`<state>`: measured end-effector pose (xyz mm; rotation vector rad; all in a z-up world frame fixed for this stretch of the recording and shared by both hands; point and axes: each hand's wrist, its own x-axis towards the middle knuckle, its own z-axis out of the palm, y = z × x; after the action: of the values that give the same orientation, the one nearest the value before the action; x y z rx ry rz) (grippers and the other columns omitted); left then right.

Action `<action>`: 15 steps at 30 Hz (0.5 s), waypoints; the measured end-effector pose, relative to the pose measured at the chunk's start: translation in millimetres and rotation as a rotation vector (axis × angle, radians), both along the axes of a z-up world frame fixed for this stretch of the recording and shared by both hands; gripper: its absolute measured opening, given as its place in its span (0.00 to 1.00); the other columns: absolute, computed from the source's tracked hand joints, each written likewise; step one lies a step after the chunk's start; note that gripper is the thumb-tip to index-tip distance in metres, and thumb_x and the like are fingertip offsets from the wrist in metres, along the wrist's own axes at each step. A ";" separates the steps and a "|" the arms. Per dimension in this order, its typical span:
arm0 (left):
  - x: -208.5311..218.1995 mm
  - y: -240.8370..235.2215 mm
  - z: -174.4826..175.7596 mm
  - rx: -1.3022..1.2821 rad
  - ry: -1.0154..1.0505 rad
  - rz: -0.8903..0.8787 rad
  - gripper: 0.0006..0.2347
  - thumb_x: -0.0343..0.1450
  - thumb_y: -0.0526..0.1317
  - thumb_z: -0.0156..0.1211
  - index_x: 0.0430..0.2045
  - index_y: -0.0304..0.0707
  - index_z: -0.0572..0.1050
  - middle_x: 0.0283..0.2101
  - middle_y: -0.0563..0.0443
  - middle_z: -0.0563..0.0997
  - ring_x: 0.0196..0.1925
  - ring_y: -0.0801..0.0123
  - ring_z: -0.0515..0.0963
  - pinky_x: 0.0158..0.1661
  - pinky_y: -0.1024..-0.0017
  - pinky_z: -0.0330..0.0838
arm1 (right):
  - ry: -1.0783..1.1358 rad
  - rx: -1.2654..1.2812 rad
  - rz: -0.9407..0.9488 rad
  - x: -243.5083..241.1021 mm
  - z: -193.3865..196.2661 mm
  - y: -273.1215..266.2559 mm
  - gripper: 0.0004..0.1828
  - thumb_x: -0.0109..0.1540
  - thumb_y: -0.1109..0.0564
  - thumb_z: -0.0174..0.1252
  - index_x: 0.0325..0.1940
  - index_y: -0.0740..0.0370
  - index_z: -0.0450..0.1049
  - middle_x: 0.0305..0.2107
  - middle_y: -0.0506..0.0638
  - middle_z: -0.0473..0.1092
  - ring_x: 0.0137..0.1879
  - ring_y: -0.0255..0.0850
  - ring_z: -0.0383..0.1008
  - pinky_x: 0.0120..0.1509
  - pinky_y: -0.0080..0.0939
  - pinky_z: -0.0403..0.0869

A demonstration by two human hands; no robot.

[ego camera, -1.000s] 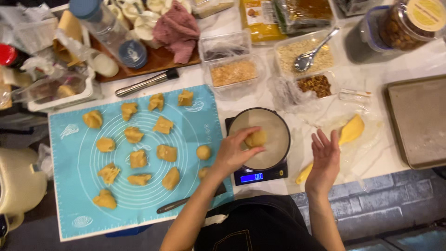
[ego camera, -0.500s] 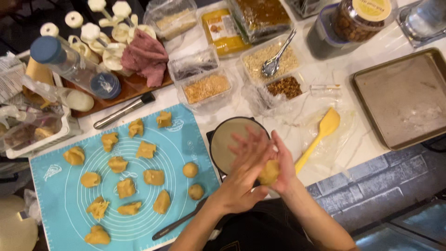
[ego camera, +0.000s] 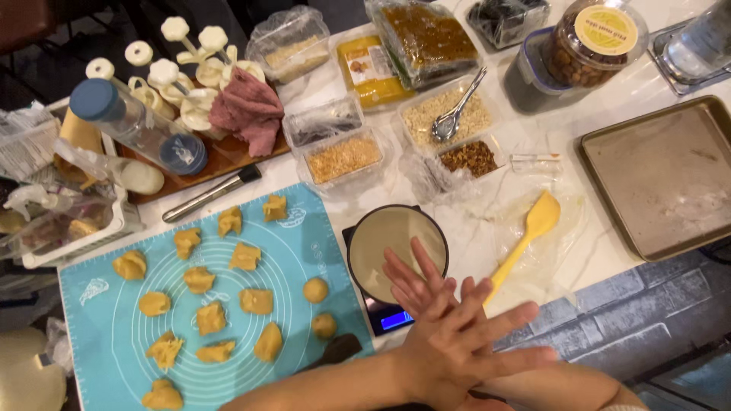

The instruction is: The person shapes dough into balls, flattens them, adds a filling, and seals them into dumplings. They place the finished dumplings on a silicone mat and occasionally weigh them on a digital scale.

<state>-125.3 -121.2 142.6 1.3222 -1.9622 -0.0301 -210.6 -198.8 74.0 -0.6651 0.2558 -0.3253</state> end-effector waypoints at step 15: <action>24.1 -5.3 22.3 0.015 0.978 -0.148 0.35 0.78 0.62 0.46 0.78 0.54 0.43 0.79 0.42 0.41 0.82 0.49 0.38 0.75 0.50 0.38 | 0.020 0.288 0.082 20.5 59.4 -24.0 0.51 0.65 0.21 0.29 0.84 0.51 0.40 0.81 0.51 0.42 0.86 0.49 0.38 0.84 0.58 0.43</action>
<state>-101.3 -126.5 165.0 0.8905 -1.1968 -0.6392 -190.0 -222.8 133.4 -0.3937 0.2869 -0.1983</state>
